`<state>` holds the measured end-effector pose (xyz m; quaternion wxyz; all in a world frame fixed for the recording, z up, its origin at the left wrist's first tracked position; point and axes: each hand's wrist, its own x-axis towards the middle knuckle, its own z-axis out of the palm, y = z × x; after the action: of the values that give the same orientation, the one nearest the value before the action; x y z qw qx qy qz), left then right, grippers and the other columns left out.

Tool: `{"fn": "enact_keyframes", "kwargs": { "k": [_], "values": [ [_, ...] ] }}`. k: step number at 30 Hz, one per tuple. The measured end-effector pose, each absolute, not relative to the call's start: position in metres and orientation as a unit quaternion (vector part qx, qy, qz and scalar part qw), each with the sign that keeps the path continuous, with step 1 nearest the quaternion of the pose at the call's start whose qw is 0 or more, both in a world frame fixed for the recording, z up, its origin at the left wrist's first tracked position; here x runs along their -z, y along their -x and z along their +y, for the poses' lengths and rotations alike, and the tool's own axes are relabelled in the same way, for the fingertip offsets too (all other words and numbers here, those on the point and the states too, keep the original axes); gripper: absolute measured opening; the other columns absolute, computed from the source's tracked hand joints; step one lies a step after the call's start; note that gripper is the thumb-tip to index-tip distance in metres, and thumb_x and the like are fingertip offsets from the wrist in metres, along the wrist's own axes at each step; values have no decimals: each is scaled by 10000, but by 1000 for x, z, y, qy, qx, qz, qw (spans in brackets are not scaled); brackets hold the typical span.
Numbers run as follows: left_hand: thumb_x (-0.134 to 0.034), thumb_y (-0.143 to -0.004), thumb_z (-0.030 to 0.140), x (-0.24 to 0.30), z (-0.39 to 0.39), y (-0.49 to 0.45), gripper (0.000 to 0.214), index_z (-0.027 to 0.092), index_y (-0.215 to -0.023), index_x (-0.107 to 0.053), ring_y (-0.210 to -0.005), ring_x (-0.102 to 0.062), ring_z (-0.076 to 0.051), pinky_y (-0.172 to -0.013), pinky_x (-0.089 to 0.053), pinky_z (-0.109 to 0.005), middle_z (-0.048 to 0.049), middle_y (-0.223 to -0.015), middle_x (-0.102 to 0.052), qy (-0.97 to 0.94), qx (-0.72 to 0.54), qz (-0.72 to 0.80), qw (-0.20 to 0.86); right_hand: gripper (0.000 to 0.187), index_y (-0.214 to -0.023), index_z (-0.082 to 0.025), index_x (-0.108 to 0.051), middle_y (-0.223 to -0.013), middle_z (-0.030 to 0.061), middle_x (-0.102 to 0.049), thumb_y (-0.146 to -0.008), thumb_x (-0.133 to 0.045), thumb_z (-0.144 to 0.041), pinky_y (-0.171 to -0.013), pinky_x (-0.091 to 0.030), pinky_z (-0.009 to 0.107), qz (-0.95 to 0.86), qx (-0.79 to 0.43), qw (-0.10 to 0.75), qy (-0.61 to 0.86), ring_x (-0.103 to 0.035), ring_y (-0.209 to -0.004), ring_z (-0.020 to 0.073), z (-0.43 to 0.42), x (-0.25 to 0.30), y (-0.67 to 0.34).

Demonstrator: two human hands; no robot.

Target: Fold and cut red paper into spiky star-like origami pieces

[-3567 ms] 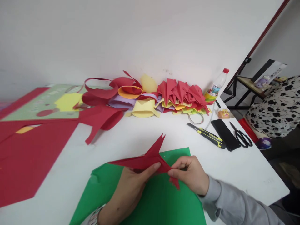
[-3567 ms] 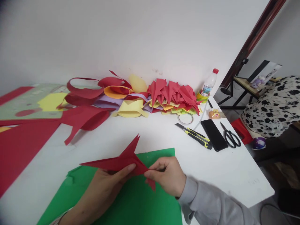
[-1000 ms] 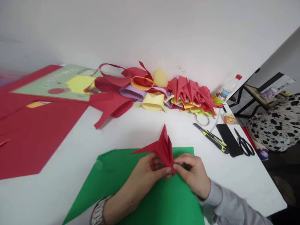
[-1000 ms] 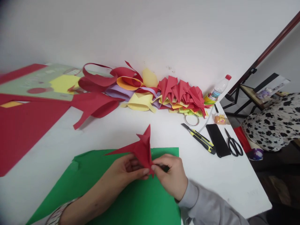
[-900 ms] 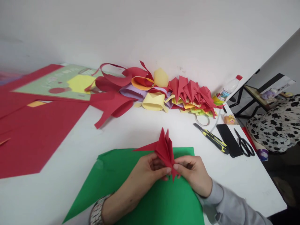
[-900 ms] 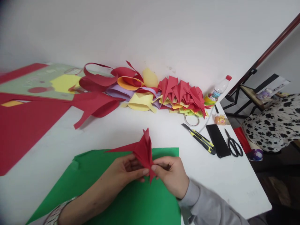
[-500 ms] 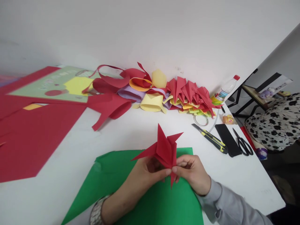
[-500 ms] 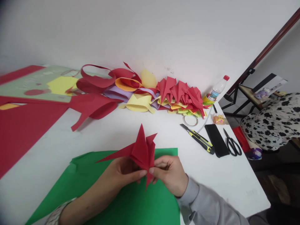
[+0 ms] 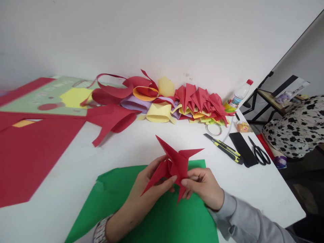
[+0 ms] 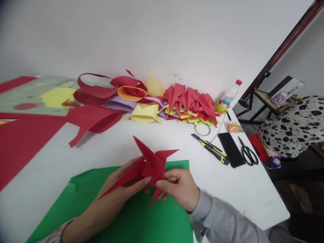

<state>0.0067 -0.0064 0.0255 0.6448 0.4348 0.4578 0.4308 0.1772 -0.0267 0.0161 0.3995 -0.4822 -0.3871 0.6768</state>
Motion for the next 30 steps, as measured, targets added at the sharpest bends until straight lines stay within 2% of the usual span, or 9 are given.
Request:
{"fn": "enact_keyframes", "kwargs": {
  "k": [5, 8, 10, 14, 17, 24, 27, 30],
  "values": [
    [-864, -538, 228, -30, -3, 1, 535, 251, -1035, -667, -589, -680, -204, -542, -563, -279, -17, -779, -756, -430, -424, 430, 671, 399, -715, -110, -697, -526, 10, -679, -621, -831, -474, -402, -473, 173, -384, -678, 413, 471, -607, -405, 101, -27, -12, -180],
    [-876, -451, 159, -31, 3, 5, 585, 246, -1006, -714, -552, -677, -221, -537, -565, -308, -29, -714, -748, -416, -401, 387, 718, 416, -723, -103, -696, -518, 13, -679, -607, -840, -475, -383, -464, 164, -360, -708, 406, 453, -594, -377, 95, -27, -14, -184],
    [-867, -435, 116, -31, 6, 5, 538, 247, -943, -749, -594, -690, -233, -579, -570, -314, -27, -687, -744, -413, -393, 361, 738, 425, -691, -103, -682, -505, 13, -672, -578, -853, -475, -363, -453, 156, -344, -731, 382, 448, -588, -363, 95, -26, -16, -185],
    [-849, -495, 130, -28, 7, 0, 306, 240, -773, -784, -671, -698, -222, -630, -560, -281, -33, -704, -758, -421, -367, 340, 756, 445, -677, -98, -674, -505, 6, -663, -543, -863, -479, -375, -468, 152, -351, -758, 326, 442, -606, -387, 97, -28, -20, -185],
    [-840, -545, 187, -23, 5, -2, 172, 226, -703, -783, -598, -667, -179, -563, -532, -227, -27, -653, -752, -436, -367, 353, 742, 455, -686, -100, -673, -529, 4, -671, -543, -855, -491, -405, -483, 155, -362, -765, 307, 435, -613, -408, 89, -29, -19, -183],
    [-834, -606, 280, -16, 1, -2, 88, 229, -652, -779, -626, -682, -175, -651, -555, -236, -32, -671, -776, -427, -401, 396, 707, 431, -692, -101, -675, -580, 15, -679, -621, -813, -504, -452, -495, 174, -377, -776, 305, 403, -630, -466, 94, -31, -14, -184],
    [-864, -557, 284, -16, 1, -2, 130, 225, -629, -774, -603, -675, -168, -626, -555, -229, -38, -693, -785, -405, -423, 422, 692, 407, -783, -92, -699, -636, 44, -706, -666, -803, -468, -476, -511, 195, -374, -784, 325, 374, -662, -522, 120, -31, -14, -187],
    [-901, -471, 279, -20, 3, -1, 195, 210, -588, -762, -568, -653, -162, -584, -549, -222, -26, -622, -762, -361, -453, 438, 687, 473, -949, -119, -705, -740, 53, -742, -577, -876, -355, -562, -549, 230, -370, -786, 348, 352, -696, -606, 137, -32, -15, -188]
  ]
}}
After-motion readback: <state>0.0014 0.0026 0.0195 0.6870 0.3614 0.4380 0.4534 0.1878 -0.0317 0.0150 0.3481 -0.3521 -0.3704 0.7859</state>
